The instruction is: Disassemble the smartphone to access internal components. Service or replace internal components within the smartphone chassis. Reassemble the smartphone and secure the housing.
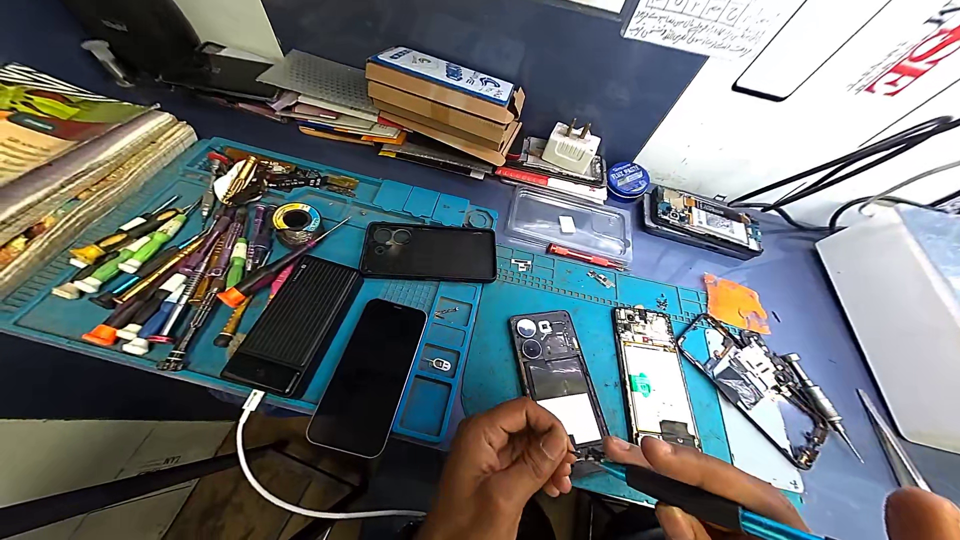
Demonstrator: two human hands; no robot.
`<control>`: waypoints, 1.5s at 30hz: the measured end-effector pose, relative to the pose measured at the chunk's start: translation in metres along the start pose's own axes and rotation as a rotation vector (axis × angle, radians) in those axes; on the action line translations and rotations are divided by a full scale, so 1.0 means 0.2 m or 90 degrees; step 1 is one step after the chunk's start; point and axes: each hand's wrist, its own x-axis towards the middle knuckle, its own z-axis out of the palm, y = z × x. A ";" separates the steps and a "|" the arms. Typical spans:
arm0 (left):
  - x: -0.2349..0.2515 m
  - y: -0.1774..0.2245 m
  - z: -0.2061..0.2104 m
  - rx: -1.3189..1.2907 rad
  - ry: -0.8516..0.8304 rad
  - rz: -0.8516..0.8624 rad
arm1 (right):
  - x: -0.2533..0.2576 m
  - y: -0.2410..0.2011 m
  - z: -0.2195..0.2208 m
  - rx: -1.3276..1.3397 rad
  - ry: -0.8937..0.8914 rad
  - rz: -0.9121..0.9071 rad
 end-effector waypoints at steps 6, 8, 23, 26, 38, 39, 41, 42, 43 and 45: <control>0.01 0.00 -0.01 0.011 0.008 0.007 | 0.03 0.02 -0.02 -0.036 0.020 -0.005; 0.02 0.00 -0.01 0.214 0.010 0.042 | 0.09 0.05 -0.03 -0.094 0.072 -0.021; -0.01 -0.12 0.02 1.010 -0.141 0.156 | 0.45 0.46 -0.07 -0.363 -0.065 0.022; -0.01 -0.11 0.02 1.005 -0.151 0.147 | 0.46 0.47 -0.07 -0.373 -0.074 0.013; -0.01 -0.12 0.02 1.002 -0.158 0.150 | 0.54 0.46 -0.04 -0.501 -0.185 -0.003; -0.01 -0.12 0.02 1.001 -0.159 0.146 | 0.56 0.44 -0.05 -0.473 -0.218 0.030; -0.02 -0.12 0.02 0.994 -0.153 0.143 | 0.56 0.43 -0.04 -0.491 -0.202 0.039; -0.02 -0.12 0.02 0.992 -0.151 0.146 | 0.56 0.44 -0.03 -0.538 -0.163 0.011; -0.02 -0.12 0.02 0.990 -0.152 0.148 | 0.56 0.45 -0.02 -0.574 -0.129 -0.011; -0.01 -0.13 0.02 0.991 -0.154 0.152 | 0.57 0.43 -0.03 -0.577 -0.166 0.019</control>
